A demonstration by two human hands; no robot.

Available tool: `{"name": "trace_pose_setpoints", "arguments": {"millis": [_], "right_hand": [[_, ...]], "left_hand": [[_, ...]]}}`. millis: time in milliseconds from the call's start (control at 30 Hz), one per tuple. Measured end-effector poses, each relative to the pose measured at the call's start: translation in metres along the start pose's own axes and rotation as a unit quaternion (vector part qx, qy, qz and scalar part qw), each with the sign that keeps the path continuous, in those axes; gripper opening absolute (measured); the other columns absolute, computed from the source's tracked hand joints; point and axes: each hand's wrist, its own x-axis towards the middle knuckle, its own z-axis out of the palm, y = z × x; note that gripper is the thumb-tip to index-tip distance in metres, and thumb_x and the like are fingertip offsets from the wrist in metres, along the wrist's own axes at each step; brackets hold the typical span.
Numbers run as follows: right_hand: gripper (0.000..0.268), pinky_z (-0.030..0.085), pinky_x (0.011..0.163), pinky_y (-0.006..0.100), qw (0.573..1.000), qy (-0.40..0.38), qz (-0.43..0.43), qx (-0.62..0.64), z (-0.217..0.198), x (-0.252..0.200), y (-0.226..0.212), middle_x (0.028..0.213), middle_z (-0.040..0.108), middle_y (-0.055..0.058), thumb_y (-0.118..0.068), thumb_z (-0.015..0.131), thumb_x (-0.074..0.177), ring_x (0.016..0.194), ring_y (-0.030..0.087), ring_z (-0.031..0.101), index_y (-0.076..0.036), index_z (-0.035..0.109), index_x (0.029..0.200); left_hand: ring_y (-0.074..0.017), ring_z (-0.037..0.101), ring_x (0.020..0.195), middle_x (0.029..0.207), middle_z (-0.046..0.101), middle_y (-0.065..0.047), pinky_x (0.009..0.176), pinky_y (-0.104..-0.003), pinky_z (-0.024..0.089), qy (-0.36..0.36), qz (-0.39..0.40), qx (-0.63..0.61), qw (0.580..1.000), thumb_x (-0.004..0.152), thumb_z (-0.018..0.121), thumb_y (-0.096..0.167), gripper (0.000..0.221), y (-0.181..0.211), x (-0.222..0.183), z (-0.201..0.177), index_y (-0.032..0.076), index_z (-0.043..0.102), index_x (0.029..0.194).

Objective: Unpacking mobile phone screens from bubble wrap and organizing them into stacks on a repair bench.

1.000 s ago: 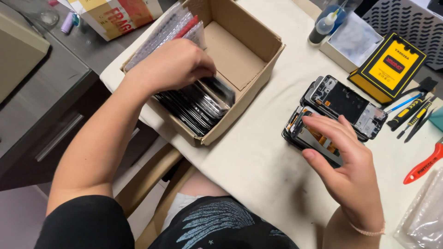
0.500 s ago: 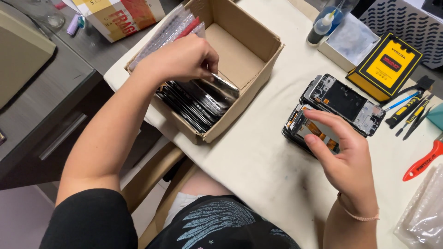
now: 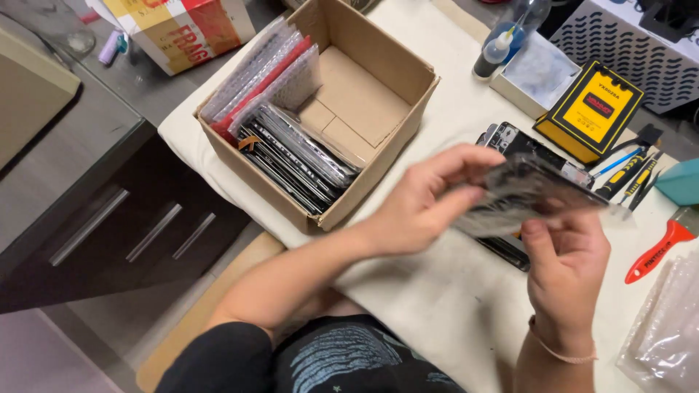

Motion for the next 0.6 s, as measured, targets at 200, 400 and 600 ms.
{"name": "trace_pose_setpoints", "arguments": {"millis": [200, 400, 600], "right_hand": [[0.028, 0.058, 0.084, 0.026, 0.975, -0.023, 0.166, -0.145, -0.018, -0.036, -0.003, 0.110, 0.076, 0.011, -0.005, 0.079, 0.086, 0.103, 0.015, 0.071, 0.000, 0.070, 0.112], [0.020, 0.061, 0.107, 0.021, 0.987, 0.154, 0.042, -0.036, -0.113, -0.061, 0.019, 0.119, 0.071, 0.001, -0.009, 0.074, 0.097, 0.107, 0.009, 0.069, -0.010, 0.066, 0.116], [0.020, 0.056, 0.103, 0.032, 0.966, 0.118, -0.018, -0.228, -0.067, -0.072, -0.051, 0.120, 0.069, 0.024, 0.012, 0.079, 0.101, 0.109, 0.026, 0.068, 0.010, 0.067, 0.117]], "left_hand": [[-0.0101, 0.062, 0.113, 0.120, 0.066, -0.006, 0.105, -0.028, 0.051, 0.161, -0.005, -0.267, 0.950, 0.104, 0.065, 0.011, 0.038, -0.071, 0.001, 0.050, 0.007, 0.049, 0.137], [-0.0190, 0.077, 0.100, 0.111, 0.077, -0.008, 0.097, -0.034, 0.065, 0.017, -0.034, -0.209, 0.977, 0.096, 0.077, 0.007, 0.035, -0.085, -0.009, 0.021, 0.010, 0.064, 0.129], [-0.0217, 0.065, 0.137, 0.145, 0.065, -0.004, 0.124, -0.036, 0.048, -0.161, 0.013, 0.170, 0.972, 0.090, 0.077, 0.037, 0.060, -0.081, -0.025, 0.021, 0.017, 0.057, 0.143]]}}
